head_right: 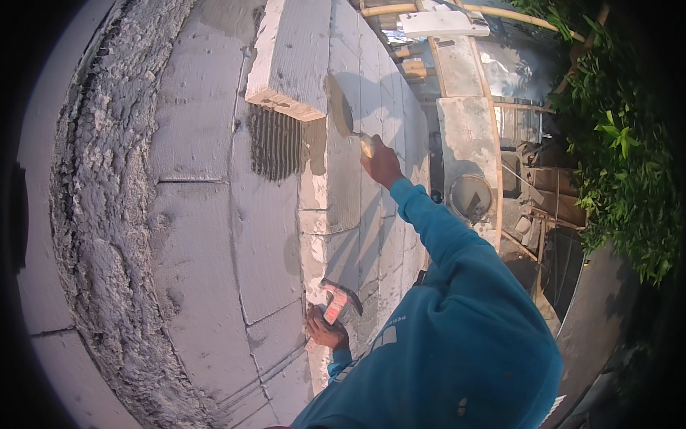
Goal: The person installs white roof tiles on a sloped roof using a trowel to apply mortar and a hammer to tap tiles into place. The person repeatedly scoops mortar, spreads it on the roof surface, places tiles, and adjusts them with the hammer.
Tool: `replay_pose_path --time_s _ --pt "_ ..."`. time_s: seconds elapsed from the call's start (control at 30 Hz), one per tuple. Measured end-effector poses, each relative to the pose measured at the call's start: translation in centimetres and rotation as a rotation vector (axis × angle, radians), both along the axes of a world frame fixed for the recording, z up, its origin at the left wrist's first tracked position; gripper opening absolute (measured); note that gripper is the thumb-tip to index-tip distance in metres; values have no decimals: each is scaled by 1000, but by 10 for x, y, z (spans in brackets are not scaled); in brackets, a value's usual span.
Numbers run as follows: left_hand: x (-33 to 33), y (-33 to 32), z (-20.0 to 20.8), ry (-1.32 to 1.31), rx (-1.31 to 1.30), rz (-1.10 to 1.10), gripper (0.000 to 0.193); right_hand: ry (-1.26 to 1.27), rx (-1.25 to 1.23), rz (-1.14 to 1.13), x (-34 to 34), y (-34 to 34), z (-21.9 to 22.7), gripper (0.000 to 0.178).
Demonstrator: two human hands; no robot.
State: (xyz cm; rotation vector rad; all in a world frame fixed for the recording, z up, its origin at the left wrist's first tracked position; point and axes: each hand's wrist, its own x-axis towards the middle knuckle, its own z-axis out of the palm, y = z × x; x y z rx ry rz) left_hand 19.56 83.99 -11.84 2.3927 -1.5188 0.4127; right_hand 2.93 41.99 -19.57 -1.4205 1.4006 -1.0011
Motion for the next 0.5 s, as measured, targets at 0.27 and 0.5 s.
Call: replay_pose_path --time_s 0.27,0.5 --pt "0 2 1 -12 75 25 44 -111 192 166 -34 2 25 46" --pt "22 17 -12 7 168 -39 67 -805 524 350 -55 -34 35 25"
